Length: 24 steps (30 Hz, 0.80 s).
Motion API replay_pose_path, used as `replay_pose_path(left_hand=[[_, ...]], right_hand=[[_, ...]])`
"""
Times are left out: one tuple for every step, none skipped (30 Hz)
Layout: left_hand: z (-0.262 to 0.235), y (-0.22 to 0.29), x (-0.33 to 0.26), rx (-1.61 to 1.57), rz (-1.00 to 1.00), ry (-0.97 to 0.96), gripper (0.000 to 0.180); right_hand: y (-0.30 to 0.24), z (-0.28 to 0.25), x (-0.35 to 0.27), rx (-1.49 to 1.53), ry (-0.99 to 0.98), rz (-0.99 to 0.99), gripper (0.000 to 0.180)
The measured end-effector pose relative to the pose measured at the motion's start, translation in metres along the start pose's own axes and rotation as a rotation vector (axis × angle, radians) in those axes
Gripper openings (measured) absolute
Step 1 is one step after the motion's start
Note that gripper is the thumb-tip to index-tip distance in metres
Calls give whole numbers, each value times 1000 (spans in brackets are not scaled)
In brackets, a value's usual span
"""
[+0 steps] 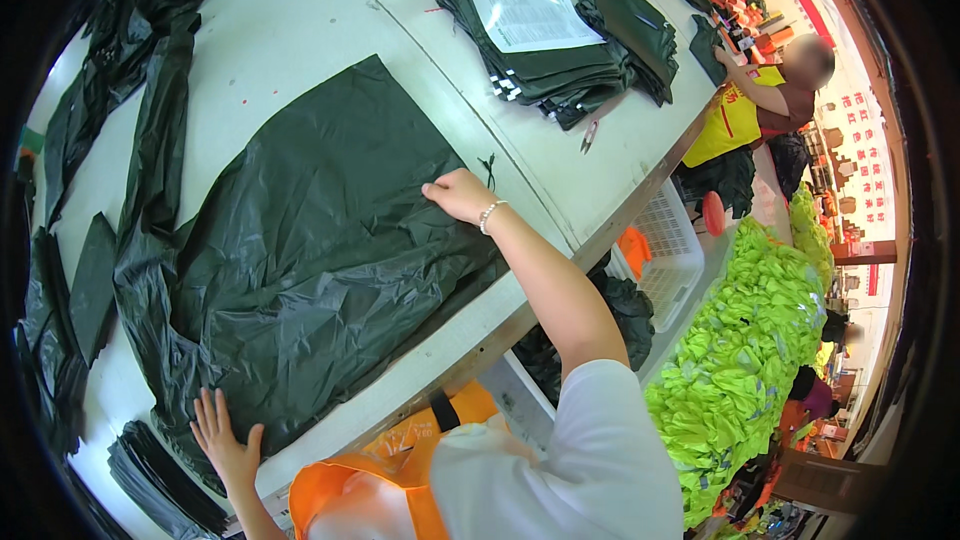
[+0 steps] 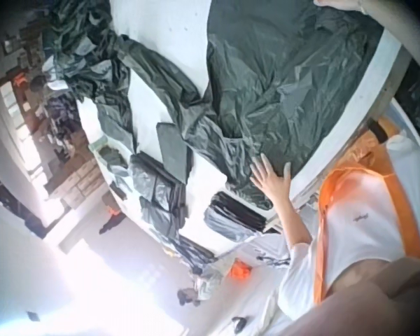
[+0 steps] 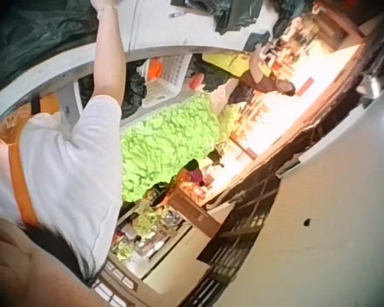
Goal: The person folds a dark green jacket on a work table. They smooth the fabric, fold the sleeves and body, and place the folded jacket into a plastic bag before stacking it with other packaged items.
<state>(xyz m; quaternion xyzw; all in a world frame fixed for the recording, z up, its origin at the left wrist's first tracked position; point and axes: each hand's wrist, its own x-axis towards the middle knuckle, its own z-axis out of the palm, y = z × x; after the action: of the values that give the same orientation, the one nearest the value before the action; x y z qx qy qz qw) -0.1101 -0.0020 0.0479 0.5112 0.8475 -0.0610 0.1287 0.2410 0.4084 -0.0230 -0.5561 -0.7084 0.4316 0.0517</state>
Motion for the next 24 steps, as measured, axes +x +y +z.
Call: replay_pose_path(left_hand=[[-2,-5,0,0,8,-2,86],[-2,-9,1,0,17,-5,85],[7,-14,-1,-14,10,-21,84],[28,-22,-1,-29,4,-32,84],[50,-30,-3,-40,-3,-43,83],[76,-35,-8,-85,-53,-88,82],[99,-35,-14,-57,-49,7,81],[114,-36,-17,-30,-43,103,80],[118,-35,-15,-11,-46,134,78],[118,-35,-14,-21,-40,134,78],[119,-36,-12,-32,-35,134,78],[119,-37,-12,-38,-48,140,78],[119,-38,-13,-35,-42,146,77],[121,-39,-14,-31,-34,152,77],[121,-40,-14,-24,-25,157,77],[120,-40,-14,-30,-35,152,76],[120,-39,-14,-36,-43,148,76],[119,-39,-13,-44,-49,145,75],[118,-39,-12,-52,-53,142,75],[115,-39,-12,-47,-44,144,75],[110,-37,-14,-46,-39,147,75],[105,-34,-15,-47,-32,148,75],[98,-28,-14,-101,22,294,74],[90,-19,-8,-133,80,338,74]], right_hand=[[2,0,-3,123,65,-16,45],[5,-2,-5,80,83,-15,46],[8,-4,-6,41,99,-21,46],[9,-6,-5,3,119,-31,47],[-2,-7,-9,-15,147,-51,47],[-6,-8,-9,-30,176,-61,45],[-9,-10,-8,-45,211,-68,44],[-10,-12,-8,-59,249,-74,42],[-5,-5,-9,-47,328,-92,40],[8,6,-9,-37,403,-104,39],[22,13,-6,6,416,-65,36],[22,11,-5,33,456,-42,35],[23,8,-5,59,496,-18,34],[24,5,-5,86,537,6,33],[25,1,-4,280,534,46,32],[26,-2,-2,474,528,86,31],[25,-3,0,454,498,66,34],[20,-6,-2,433,471,44,37],[16,-9,-7,561,439,89,40],[12,-14,-15,688,405,135,42],[9,-17,-22,812,366,176,44],[16,-21,-32,714,325,162,45],[26,-23,-45,617,284,149,47],[35,-20,-58,514,246,141,48]])
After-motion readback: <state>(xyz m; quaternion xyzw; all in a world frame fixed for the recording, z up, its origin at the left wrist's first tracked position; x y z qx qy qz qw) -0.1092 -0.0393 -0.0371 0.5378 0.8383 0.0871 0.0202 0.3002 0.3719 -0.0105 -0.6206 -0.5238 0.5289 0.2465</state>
